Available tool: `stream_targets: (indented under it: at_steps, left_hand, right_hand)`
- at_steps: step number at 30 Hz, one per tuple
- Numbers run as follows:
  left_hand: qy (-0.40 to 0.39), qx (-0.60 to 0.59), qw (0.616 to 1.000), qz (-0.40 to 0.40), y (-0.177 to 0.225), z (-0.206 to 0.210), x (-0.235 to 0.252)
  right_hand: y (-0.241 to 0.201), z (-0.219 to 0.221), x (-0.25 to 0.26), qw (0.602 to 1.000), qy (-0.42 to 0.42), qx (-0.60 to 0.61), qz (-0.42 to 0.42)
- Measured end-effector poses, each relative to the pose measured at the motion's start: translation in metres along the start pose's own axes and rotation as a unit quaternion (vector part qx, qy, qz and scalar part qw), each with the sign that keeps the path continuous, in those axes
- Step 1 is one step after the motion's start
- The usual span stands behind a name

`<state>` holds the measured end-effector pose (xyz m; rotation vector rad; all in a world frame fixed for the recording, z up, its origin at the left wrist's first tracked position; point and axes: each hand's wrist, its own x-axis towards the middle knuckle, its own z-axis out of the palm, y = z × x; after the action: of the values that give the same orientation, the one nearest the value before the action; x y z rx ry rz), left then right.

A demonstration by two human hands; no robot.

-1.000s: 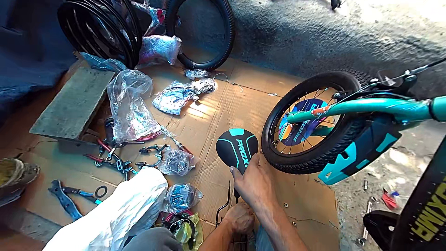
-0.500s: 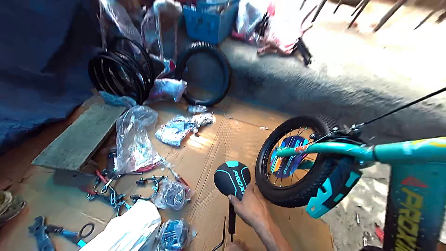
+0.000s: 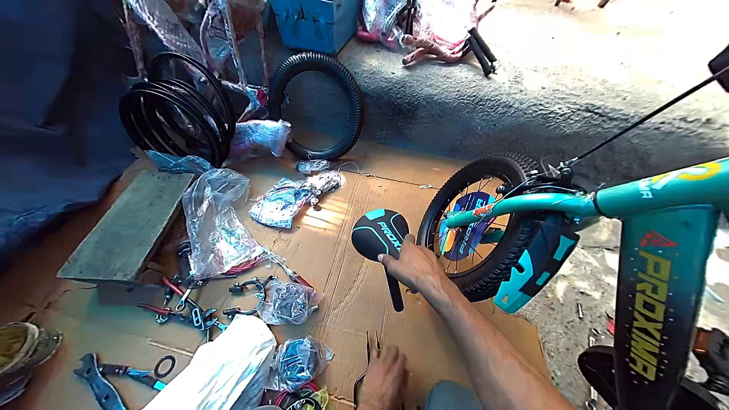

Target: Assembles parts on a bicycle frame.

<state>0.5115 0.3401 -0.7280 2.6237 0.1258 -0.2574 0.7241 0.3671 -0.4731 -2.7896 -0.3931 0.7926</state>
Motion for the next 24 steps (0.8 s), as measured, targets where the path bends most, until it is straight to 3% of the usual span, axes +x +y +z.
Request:
stream_targets:
  at_steps: [1,3,5,10,13,16,19,24]
  left_hand:
    - [0.031,0.000,0.992,-0.126,0.000,-0.007,0.001]
    - [0.040,-0.018,0.934,-0.354,-0.007,-0.010,0.004]
    - [0.012,-0.058,0.885,-0.461,-0.017,-0.004,0.003]
    - [-0.043,-0.154,0.883,-0.441,-0.028,-0.008,0.014]
    - [-0.028,-0.252,0.886,-0.389,-0.028,-0.017,0.011]
    - [0.022,-0.409,0.856,-0.315,-0.031,-0.022,0.004]
    - [0.028,-0.540,0.804,-0.248,-0.031,-0.053,0.003]
    - [0.058,-0.548,0.820,-0.156,-0.031,-0.111,-0.004]
  right_hand:
    - [0.007,0.002,-0.007,1.000,0.012,-0.002,-0.013]
    - [0.021,0.007,-0.018,0.999,0.025,-0.009,-0.028]
    - [0.031,0.014,-0.025,0.999,0.029,-0.012,-0.040]
    - [0.050,0.029,-0.026,1.000,-0.008,-0.004,-0.027]
    - [0.059,0.034,-0.025,0.999,-0.042,0.004,-0.017]
    - [0.071,0.037,-0.026,0.998,-0.047,0.023,-0.023]
    - [0.080,0.025,-0.033,0.997,-0.047,0.043,-0.050]
    - [0.088,0.010,-0.049,0.992,-0.027,0.102,-0.071]
